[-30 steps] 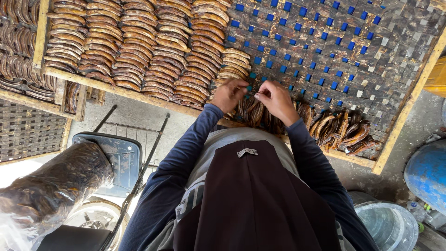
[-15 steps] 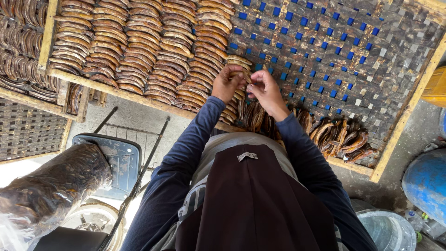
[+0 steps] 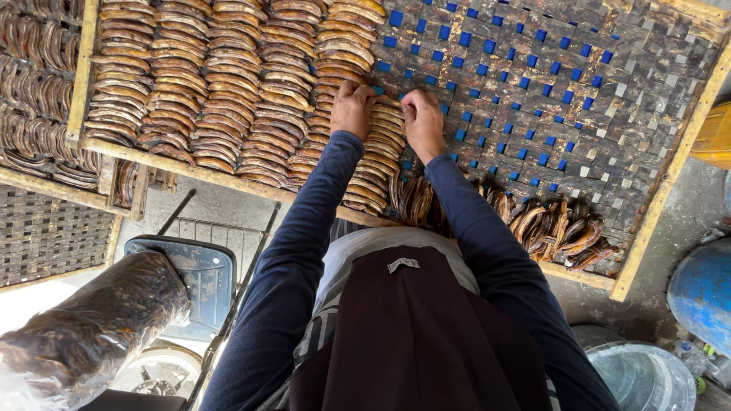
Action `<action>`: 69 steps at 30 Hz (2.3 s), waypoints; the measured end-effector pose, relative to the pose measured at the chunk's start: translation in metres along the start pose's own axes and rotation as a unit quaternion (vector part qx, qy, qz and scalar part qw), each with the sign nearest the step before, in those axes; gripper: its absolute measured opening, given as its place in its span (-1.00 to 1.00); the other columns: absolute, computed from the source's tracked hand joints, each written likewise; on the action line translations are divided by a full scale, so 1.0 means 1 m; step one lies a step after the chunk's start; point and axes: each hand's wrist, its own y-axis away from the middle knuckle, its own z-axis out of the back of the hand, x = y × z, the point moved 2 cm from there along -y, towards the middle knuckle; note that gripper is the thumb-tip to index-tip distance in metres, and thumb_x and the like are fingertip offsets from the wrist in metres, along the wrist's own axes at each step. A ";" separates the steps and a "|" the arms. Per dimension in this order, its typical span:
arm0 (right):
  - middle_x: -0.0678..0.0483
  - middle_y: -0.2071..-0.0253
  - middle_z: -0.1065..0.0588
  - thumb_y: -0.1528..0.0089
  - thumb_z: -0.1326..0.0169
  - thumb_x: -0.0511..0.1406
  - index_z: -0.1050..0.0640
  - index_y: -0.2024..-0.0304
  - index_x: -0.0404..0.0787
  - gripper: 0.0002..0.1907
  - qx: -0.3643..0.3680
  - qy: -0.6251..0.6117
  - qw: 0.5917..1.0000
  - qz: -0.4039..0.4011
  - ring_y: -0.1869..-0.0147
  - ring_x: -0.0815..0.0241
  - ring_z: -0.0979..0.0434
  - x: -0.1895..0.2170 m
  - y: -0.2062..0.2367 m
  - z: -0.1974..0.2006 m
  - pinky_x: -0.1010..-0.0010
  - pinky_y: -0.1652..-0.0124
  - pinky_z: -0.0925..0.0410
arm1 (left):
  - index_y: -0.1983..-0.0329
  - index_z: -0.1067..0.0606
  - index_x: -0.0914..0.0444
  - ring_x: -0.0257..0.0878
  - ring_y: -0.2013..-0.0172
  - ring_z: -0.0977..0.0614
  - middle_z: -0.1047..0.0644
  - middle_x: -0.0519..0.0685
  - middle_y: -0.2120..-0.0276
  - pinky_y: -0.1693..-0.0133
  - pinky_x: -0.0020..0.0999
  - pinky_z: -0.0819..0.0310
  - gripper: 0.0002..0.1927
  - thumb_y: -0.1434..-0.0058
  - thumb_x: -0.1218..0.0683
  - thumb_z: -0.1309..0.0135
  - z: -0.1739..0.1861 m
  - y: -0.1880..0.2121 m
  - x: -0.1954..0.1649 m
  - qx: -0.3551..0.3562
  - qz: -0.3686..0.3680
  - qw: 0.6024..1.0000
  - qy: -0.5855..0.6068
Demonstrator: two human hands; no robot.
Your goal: The person sorts dried banana slices on woven bamboo drying trays, gathering loose pieces into a pile and placing rejected pieces into a plastic bag. They then lift and reposition a tray and continue separating and arranging dried banana slices across the tray surface by hand.
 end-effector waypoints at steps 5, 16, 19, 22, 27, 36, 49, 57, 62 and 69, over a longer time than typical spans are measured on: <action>-0.05 0.20 -0.41 -0.22 -0.14 -0.56 -0.49 0.20 -0.21 -0.81 0.003 0.044 0.998 0.036 0.18 0.01 -0.53 -0.009 0.012 0.003 0.20 0.23 -0.43 | 0.17 -0.62 0.18 0.06 0.14 -0.58 -0.52 0.06 0.19 0.07 -0.08 -0.51 -0.87 -0.21 0.15 -0.25 -0.005 0.007 0.004 0.002 -0.017 1.000 -0.006; 0.02 0.12 -0.43 -0.20 -0.14 -0.49 -0.67 0.16 -0.01 -0.71 0.300 0.025 0.939 0.166 0.05 0.05 -0.44 0.034 0.071 0.064 0.19 0.05 -0.39 | 0.13 -0.54 0.29 -0.01 0.26 -0.61 -0.52 0.10 0.20 0.21 -0.14 -0.59 -0.93 -0.35 0.20 -0.14 0.047 0.053 -0.011 -0.015 -0.030 0.998 0.050; 0.00 0.08 -0.42 -0.14 -0.07 -0.56 -0.71 0.05 -0.03 -0.55 0.337 0.078 0.918 0.196 0.00 0.03 -0.43 0.058 0.090 0.066 0.19 0.03 -0.36 | 0.13 -0.55 0.28 -0.04 0.31 -0.61 -0.53 0.07 0.23 0.28 -0.19 -0.59 -0.93 -0.34 0.21 -0.13 0.054 0.084 -0.019 0.034 0.025 0.997 0.062; 0.00 0.10 -0.39 -0.27 -0.20 -0.34 -0.63 0.11 -0.19 -0.86 0.367 0.061 0.918 0.139 0.02 0.01 -0.41 0.067 0.090 0.066 0.16 0.02 -0.32 | 0.14 -0.58 0.25 0.03 0.28 -0.61 -0.52 0.10 0.27 0.25 -0.12 -0.54 -0.90 -0.29 0.20 -0.19 0.060 0.113 -0.029 0.023 0.039 0.996 0.077; -0.09 0.14 -0.35 -0.09 -0.34 -0.12 -0.56 0.10 -0.23 -0.55 0.377 0.149 0.903 0.140 0.01 -0.11 -0.36 0.075 0.095 0.061 0.04 0.05 -0.22 | 0.09 -0.58 0.23 0.04 0.24 -0.61 -0.53 0.09 0.25 0.17 -0.13 -0.53 -0.86 -0.29 0.20 -0.19 0.064 0.123 -0.033 0.033 0.021 0.997 0.073; 0.00 0.22 -0.53 -0.29 -0.16 -0.40 -0.42 0.10 -0.26 -0.80 0.301 -0.017 0.953 -0.013 0.14 0.10 -0.61 0.050 0.096 0.079 0.24 0.17 -0.46 | 0.05 -0.59 0.21 0.04 0.14 -0.65 -0.55 0.07 0.10 0.10 -0.14 -0.58 -0.82 -0.30 0.12 -0.22 0.058 0.125 -0.056 0.121 -0.042 0.983 0.129; 0.10 0.09 -0.59 -0.35 -0.11 -0.39 -0.55 -0.02 -0.17 -0.81 0.185 -0.183 0.961 -0.088 0.08 0.32 -0.64 0.020 0.014 0.050 0.45 0.11 -0.53 | 0.11 -0.60 0.23 -0.22 0.32 -0.69 -0.66 -0.02 0.18 0.25 -0.28 -0.66 -0.86 -0.34 0.09 -0.16 0.023 0.052 -0.031 0.106 0.035 0.978 0.177; -0.01 0.24 -0.51 -0.26 -0.25 -0.44 -0.59 0.18 -0.22 -0.90 0.054 -0.007 0.997 -0.051 0.24 0.14 -0.54 -0.004 -0.030 -0.002 0.31 0.25 -0.42 | 0.20 -0.56 0.19 0.06 0.23 -0.66 -0.60 0.06 0.27 0.19 -0.05 -0.56 -0.88 -0.31 0.05 -0.15 0.006 -0.023 -0.013 0.061 -0.026 0.997 -0.051; -0.02 0.17 -0.41 -0.23 -0.24 -0.48 -0.56 0.23 -0.23 -0.87 0.032 0.046 0.998 0.039 0.16 0.06 -0.53 -0.009 -0.016 -0.005 0.26 0.23 -0.44 | 0.22 -0.56 0.21 0.08 0.17 -0.64 -0.54 0.07 0.20 0.16 -0.04 -0.55 -0.92 -0.28 0.12 -0.14 -0.012 -0.018 0.004 0.042 -0.069 0.991 -0.102; 0.05 0.11 -0.39 -0.33 -0.17 -0.44 -0.49 0.19 -0.21 -0.90 0.077 0.038 0.996 -0.006 0.13 0.16 -0.53 -0.022 0.004 0.022 0.32 0.17 -0.53 | 0.20 -0.60 0.27 0.10 0.25 -0.60 -0.50 0.13 0.22 0.21 -0.02 -0.55 -0.91 -0.24 0.19 -0.17 0.000 -0.012 0.004 0.043 -0.081 0.995 -0.044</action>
